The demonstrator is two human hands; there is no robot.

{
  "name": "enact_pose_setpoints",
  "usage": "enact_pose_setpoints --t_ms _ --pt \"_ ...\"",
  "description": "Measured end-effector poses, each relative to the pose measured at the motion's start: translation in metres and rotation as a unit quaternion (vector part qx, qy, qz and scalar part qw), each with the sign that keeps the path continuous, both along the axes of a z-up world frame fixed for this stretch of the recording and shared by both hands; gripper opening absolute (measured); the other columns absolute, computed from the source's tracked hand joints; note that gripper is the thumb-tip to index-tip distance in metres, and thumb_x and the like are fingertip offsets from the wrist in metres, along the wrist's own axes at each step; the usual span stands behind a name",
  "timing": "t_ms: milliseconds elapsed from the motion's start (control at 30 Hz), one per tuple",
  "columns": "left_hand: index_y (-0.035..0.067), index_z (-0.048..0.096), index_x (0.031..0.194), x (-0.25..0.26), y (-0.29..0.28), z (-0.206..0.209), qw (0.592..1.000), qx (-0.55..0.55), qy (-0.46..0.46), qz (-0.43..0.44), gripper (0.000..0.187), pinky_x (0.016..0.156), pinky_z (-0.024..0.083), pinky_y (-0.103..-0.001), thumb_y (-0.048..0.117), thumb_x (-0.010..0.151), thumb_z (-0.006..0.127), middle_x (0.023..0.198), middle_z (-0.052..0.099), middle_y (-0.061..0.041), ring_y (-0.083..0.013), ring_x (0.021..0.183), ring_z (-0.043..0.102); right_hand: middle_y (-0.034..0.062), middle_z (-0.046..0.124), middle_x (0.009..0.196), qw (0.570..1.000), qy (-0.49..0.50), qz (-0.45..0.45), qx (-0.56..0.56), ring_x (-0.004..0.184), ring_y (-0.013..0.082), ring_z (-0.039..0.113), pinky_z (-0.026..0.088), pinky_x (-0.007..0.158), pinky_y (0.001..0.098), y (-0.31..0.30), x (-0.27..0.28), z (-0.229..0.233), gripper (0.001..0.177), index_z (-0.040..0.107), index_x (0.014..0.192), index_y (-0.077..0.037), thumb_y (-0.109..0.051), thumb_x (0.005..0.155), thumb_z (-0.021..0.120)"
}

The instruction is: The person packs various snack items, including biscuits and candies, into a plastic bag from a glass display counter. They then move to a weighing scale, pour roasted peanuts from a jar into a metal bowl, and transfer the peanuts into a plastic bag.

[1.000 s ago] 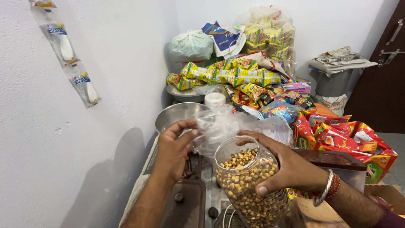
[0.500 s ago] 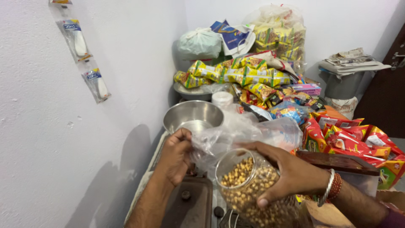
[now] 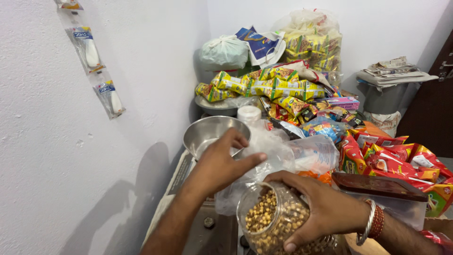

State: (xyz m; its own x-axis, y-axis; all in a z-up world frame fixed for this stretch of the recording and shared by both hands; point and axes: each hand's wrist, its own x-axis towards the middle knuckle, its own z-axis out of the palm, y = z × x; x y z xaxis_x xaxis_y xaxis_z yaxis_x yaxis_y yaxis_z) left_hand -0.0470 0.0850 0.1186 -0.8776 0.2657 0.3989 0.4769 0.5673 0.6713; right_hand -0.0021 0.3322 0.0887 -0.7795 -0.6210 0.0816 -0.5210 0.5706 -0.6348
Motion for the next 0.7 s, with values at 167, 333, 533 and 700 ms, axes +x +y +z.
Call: enact_pose_setpoints --t_ms 167,333,533,700 --pt "0.006 0.051 0.120 -0.020 0.028 0.008 0.959 -0.082 -0.248 -0.113 0.066 0.056 0.061 -0.037 0.047 0.076 0.078 0.095 0.075 -0.020 -0.0280 0.072 0.076 0.0064 0.061 0.137 0.999 0.012 0.049 0.002 0.126 0.0220 0.060 0.049 0.108 0.0371 -0.006 0.009 0.002 0.109 0.049 0.147 -0.014 -0.051 0.055 0.095" --pt "0.005 0.053 0.115 -0.043 0.051 -0.002 0.948 -0.234 -0.149 -0.153 0.063 0.054 0.064 -0.039 0.026 0.064 0.084 0.094 0.076 -0.018 -0.0253 0.068 0.077 0.0058 0.060 0.139 0.999 0.005 0.035 -0.017 0.128 0.0205 0.060 0.049 0.111 0.0363 -0.006 0.015 0.004 0.108 0.049 0.147 -0.016 -0.052 0.055 0.094" --pt "0.012 0.058 0.126 -0.055 0.054 -0.005 0.942 -0.224 -0.207 -0.140 0.054 0.059 0.064 -0.036 0.043 0.085 0.074 0.105 0.074 -0.015 -0.0220 0.076 0.074 0.0079 0.057 0.142 0.997 0.026 0.034 -0.071 0.133 0.0228 0.055 0.045 0.114 0.0381 0.007 0.012 0.006 0.109 0.052 0.145 -0.013 -0.047 0.052 0.098" --pt "0.001 0.061 0.140 -0.107 0.058 -0.057 0.851 -0.116 -0.355 -0.369 0.044 0.079 0.061 -0.037 0.030 0.107 0.065 0.117 0.074 -0.014 -0.0176 0.094 0.071 0.0072 0.056 0.144 0.997 0.001 -0.010 -0.081 0.134 0.0219 0.054 0.043 0.115 0.0373 0.006 0.009 -0.001 0.116 0.050 0.147 -0.013 -0.050 0.049 0.099"
